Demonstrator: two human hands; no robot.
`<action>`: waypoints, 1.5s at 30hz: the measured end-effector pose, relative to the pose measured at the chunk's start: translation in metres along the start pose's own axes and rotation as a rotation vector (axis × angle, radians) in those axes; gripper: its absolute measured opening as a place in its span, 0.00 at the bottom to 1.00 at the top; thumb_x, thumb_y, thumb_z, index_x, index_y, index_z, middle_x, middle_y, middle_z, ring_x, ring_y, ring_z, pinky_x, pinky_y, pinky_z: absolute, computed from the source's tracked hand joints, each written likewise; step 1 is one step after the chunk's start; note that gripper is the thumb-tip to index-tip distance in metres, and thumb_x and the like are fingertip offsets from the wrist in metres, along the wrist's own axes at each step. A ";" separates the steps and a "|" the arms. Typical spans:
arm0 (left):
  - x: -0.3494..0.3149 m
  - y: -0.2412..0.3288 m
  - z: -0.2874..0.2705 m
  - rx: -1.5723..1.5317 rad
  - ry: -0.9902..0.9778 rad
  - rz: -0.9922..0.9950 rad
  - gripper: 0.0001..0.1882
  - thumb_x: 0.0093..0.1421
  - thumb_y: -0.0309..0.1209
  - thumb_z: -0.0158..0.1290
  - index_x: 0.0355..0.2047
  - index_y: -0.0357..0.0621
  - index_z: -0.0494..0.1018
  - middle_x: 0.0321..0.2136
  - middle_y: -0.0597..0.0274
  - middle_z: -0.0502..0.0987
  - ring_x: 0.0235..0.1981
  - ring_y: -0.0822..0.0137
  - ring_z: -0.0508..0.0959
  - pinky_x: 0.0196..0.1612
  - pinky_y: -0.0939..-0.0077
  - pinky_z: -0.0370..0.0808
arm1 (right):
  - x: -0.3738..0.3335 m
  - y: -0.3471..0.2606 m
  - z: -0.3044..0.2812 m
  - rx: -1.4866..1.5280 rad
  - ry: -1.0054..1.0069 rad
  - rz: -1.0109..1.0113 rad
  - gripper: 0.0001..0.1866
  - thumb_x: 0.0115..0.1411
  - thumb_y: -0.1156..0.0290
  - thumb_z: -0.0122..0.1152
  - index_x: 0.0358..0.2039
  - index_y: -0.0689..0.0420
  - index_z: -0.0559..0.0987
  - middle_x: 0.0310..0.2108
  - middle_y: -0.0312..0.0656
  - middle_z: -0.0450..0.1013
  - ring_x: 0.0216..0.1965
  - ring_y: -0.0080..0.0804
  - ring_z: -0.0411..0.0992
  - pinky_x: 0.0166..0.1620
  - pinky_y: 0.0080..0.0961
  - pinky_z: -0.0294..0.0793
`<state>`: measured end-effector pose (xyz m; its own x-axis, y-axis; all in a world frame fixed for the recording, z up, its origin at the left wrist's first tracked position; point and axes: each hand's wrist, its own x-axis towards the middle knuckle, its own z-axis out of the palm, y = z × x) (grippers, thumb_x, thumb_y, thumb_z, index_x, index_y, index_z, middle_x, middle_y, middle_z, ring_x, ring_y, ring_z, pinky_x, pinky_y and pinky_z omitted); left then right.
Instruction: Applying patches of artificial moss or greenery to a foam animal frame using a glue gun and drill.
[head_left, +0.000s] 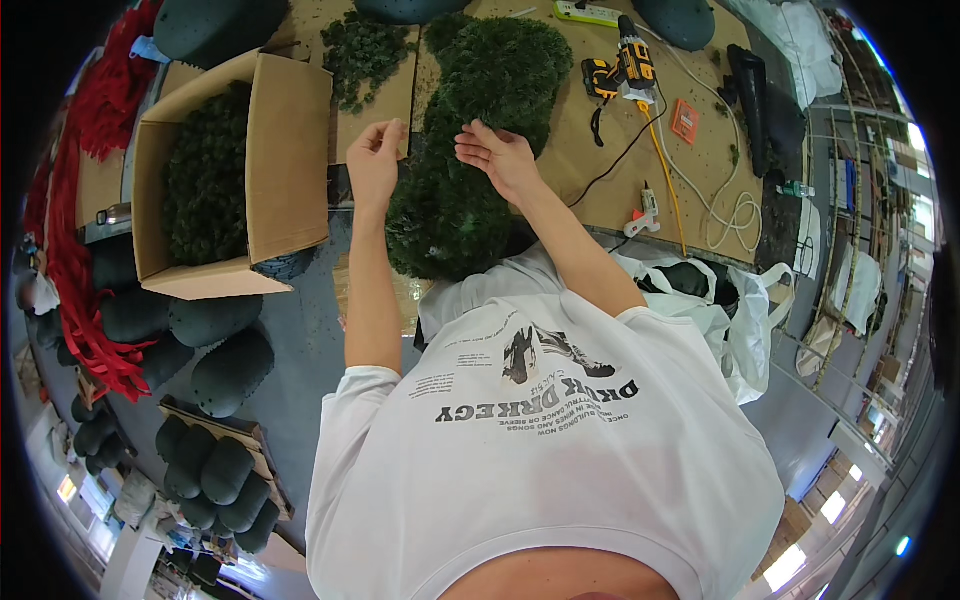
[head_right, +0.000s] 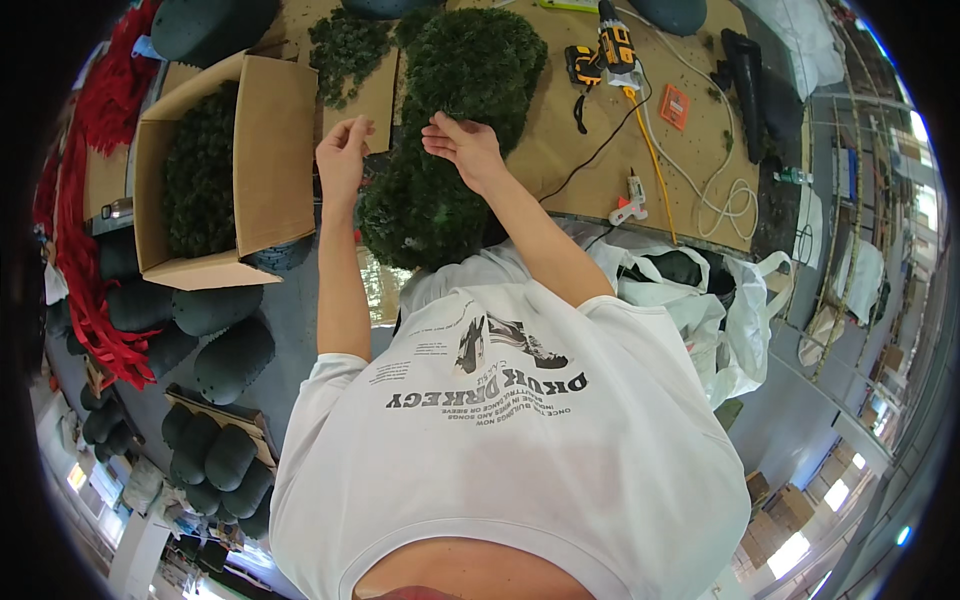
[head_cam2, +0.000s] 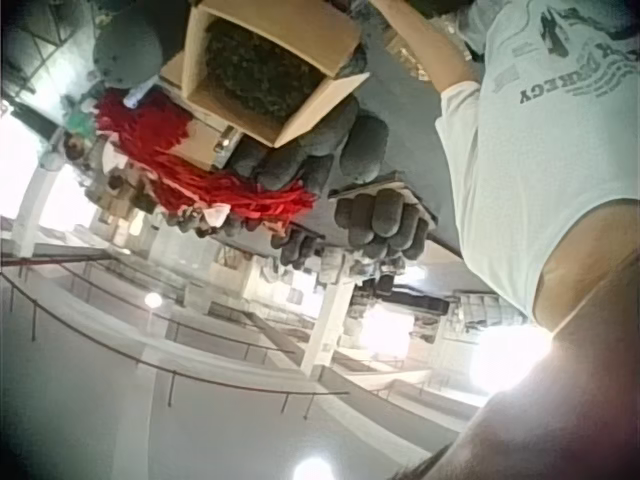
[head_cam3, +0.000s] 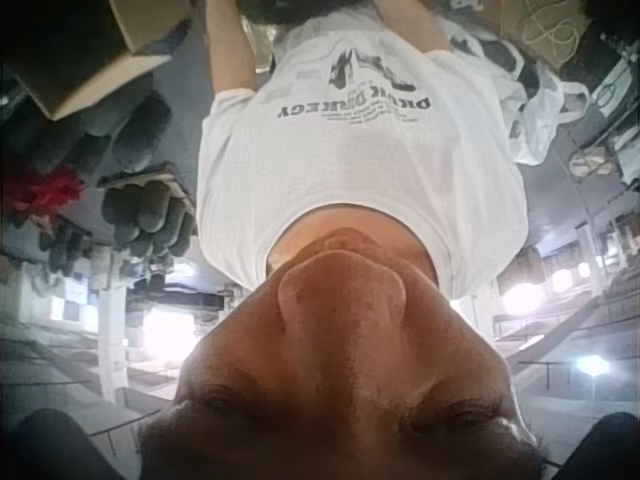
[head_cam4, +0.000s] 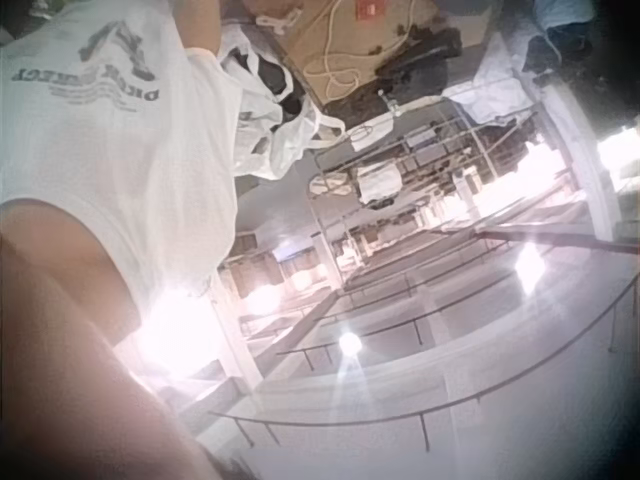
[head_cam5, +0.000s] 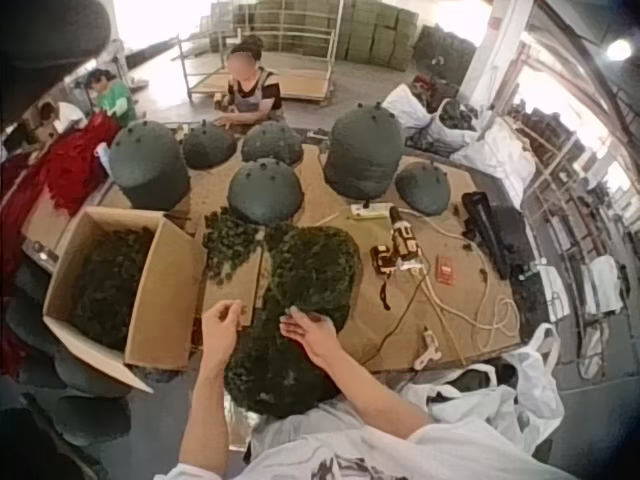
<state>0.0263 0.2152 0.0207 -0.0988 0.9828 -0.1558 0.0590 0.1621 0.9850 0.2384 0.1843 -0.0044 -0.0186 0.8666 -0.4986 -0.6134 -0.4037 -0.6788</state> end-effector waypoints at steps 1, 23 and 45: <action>-0.003 -0.001 0.002 -0.001 -0.013 -0.053 0.14 0.70 0.37 0.58 0.39 0.36 0.82 0.30 0.68 0.83 0.26 0.81 0.72 0.31 0.82 0.69 | -0.001 0.002 -0.002 -0.010 -0.003 -0.028 0.19 0.67 0.64 0.69 0.46 0.68 0.79 0.38 0.47 0.81 0.38 0.34 0.81 0.47 0.31 0.84; -0.010 -0.016 0.036 -0.214 -0.081 -0.223 0.23 0.77 0.42 0.43 0.23 0.45 0.62 0.21 0.74 0.60 0.22 0.80 0.59 0.26 0.76 0.57 | -0.019 -0.001 0.027 0.030 0.252 -0.132 0.13 0.67 0.68 0.68 0.42 0.65 0.80 0.35 0.47 0.81 0.33 0.34 0.81 0.41 0.32 0.85; 0.095 -0.027 0.023 0.023 -0.219 -0.068 0.21 0.76 0.42 0.46 0.30 0.38 0.66 0.22 0.63 0.69 0.24 0.66 0.68 0.31 0.66 0.67 | -0.065 -0.025 -0.014 0.108 0.099 -0.143 0.07 0.68 0.69 0.65 0.41 0.60 0.83 0.35 0.41 0.81 0.38 0.32 0.79 0.48 0.34 0.81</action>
<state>0.0385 0.3064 -0.0227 0.1149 0.9649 -0.2361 0.0820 0.2277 0.9703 0.2661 0.1337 0.0378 0.1494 0.8777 -0.4552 -0.6851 -0.2401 -0.6877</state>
